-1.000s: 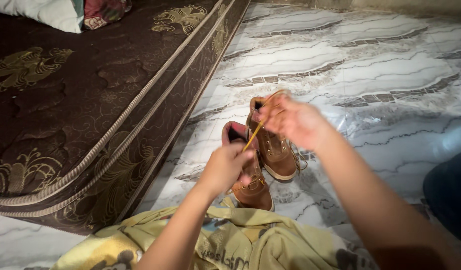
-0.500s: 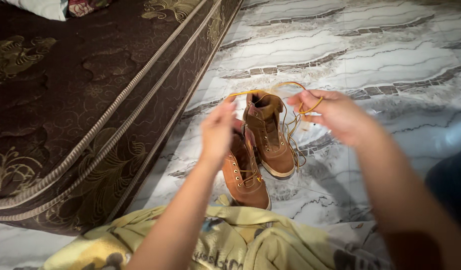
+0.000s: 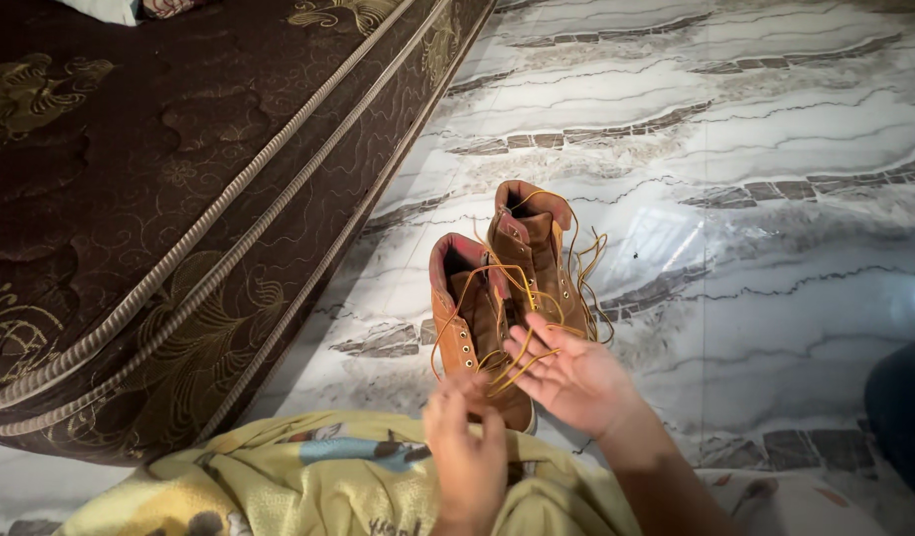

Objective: The person removes the laces from a pair of brown high-top shoes and then re-laces them. The person pulls the laces out of the eyelets, then threads them back through in a crisscross pattern.

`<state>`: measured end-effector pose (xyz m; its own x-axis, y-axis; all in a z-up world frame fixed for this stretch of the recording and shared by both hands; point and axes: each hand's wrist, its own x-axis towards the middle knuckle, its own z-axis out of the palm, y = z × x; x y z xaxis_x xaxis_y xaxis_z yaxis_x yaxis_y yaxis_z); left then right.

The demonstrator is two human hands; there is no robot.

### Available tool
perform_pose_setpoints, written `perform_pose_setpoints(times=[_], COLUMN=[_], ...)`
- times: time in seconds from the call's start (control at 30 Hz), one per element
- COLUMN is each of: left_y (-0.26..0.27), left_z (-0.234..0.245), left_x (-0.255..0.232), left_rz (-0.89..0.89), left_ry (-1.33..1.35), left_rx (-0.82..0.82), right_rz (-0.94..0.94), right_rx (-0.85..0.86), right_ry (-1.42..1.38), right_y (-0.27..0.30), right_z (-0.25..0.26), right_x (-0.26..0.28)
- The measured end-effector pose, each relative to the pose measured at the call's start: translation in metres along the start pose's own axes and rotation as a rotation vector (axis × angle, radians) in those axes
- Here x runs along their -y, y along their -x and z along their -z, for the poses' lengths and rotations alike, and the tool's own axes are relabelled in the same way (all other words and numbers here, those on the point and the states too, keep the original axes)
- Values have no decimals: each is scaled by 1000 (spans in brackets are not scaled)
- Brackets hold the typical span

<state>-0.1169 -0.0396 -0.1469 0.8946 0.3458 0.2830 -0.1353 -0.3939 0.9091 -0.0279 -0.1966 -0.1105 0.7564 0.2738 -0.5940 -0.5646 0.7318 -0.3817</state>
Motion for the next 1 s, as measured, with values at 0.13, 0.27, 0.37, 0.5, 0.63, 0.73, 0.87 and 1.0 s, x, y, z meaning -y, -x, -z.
perform_pose_setpoints(times=[0.13, 0.27, 0.37, 0.5, 0.63, 0.73, 0.87, 1.0], left_y=[8, -1, 4, 19, 23, 22, 21, 11], left_z=[-7, -8, -5, 1, -1, -1, 0, 1], left_x=[10, 26, 35, 46, 50, 49, 49, 56], left_rz=[411, 455, 482, 498, 476, 491, 516, 770], left_ry=[450, 325, 190, 128, -77, -103, -77, 472], left_rx=[134, 207, 300, 455, 563, 649, 652, 462], right_rz=[-11, 21, 120, 188, 222, 254, 182, -151], right_rx=[138, 158, 14, -174, -72, -41, 121, 439], right_ry=[59, 331, 583, 1017, 894, 839, 1218, 1684], right_y=[-3, -2, -3, -5, 3, 8, 13, 11], right_z=[3, 7, 15, 32, 49, 54, 62, 73], right_x=[-4, -2, 10, 38, 59, 66, 69, 55])
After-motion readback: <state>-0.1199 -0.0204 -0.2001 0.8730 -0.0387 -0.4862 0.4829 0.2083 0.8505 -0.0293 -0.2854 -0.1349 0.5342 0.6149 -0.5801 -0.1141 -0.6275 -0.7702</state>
